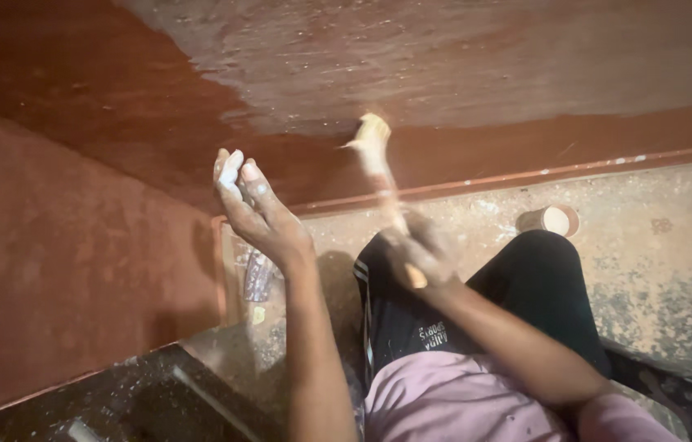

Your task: The person applies a white substance to a reddish-brown wall using a wide brush. They repeatedly dip the brush into a small container on the floor and spread the material in broad strokes across the wall surface.

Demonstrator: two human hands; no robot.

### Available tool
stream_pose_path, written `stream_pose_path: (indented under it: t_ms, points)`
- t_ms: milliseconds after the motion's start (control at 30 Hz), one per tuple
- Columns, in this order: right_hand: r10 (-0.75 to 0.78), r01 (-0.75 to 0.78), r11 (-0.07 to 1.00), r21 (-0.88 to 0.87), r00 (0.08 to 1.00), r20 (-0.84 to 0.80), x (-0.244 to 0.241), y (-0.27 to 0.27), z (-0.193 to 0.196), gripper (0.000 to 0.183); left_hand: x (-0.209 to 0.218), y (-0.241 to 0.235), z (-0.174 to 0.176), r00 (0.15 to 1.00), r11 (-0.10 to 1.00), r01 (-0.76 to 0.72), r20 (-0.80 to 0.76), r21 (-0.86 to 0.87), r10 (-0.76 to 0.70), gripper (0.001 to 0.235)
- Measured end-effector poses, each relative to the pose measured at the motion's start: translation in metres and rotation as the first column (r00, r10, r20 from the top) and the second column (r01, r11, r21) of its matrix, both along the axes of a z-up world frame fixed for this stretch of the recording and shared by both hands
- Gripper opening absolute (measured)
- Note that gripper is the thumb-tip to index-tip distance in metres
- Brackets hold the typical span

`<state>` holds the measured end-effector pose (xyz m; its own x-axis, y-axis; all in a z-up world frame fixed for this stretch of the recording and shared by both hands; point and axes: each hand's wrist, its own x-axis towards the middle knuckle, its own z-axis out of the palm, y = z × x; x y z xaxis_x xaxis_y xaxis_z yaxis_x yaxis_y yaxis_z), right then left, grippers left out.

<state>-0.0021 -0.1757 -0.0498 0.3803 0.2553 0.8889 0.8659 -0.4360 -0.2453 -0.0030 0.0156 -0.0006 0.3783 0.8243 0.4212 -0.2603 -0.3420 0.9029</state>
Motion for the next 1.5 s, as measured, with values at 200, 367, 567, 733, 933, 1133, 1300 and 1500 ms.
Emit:
stream_pose_path:
  t_ms: [200, 367, 567, 733, 933, 1133, 1300, 1500]
  points:
    - [0.218, -0.215, 0.976, 0.034, 0.96, -0.175, -0.003, 0.064, -0.006, 0.032, -0.005, 0.001, 0.003, 0.999, 0.994, -0.018, -0.049, 0.105, 0.023, 0.028]
    - [0.181, -0.183, 0.983, 0.02, 0.947, -0.266, 0.009, 0.048, -0.007, 0.027, -0.005, 0.003, 0.0, 0.999, 0.999, 0.001, -0.041, 0.032, 0.0, 0.029]
    - [-0.07, 0.09, 0.993, 0.076, 0.97, -0.232, 0.02, -0.037, -0.002, 0.02, 0.003, -0.006, 0.002, 0.998, 0.999, 0.047, -0.033, 0.019, -0.047, 0.027]
    - [-0.198, 0.207, 0.976, 0.07, 0.973, -0.119, 0.001, -0.057, -0.008, 0.018, 0.003, -0.015, 0.001, 0.991, 0.994, 0.101, -0.089, 0.037, -0.098, 0.03]
    - [0.088, -0.064, 0.991, 0.115, 0.971, -0.224, 0.002, -0.013, -0.011, 0.022, 0.006, -0.03, 0.0, 0.98, 0.982, 0.181, -0.099, 0.062, -0.175, 0.033]
    - [0.148, -0.193, 0.979, -0.073, 0.902, -0.405, 0.009, -0.033, 0.007, 0.028, 0.006, -0.037, -0.002, 0.967, 0.974, 0.208, -0.172, 0.093, -0.19, 0.035]
    - [-0.179, 0.183, 0.983, -0.001, 0.957, -0.228, 0.022, -0.092, -0.002, 0.02, 0.011, -0.044, -0.001, 0.957, 0.972, 0.227, -0.199, 0.065, -0.211, 0.033]
    - [-0.141, 0.244, 0.931, 0.273, 0.927, -0.349, 0.014, -0.093, -0.033, 0.023, 0.013, -0.053, -0.003, 0.939, 0.968, 0.251, -0.246, 0.02, -0.238, 0.04]
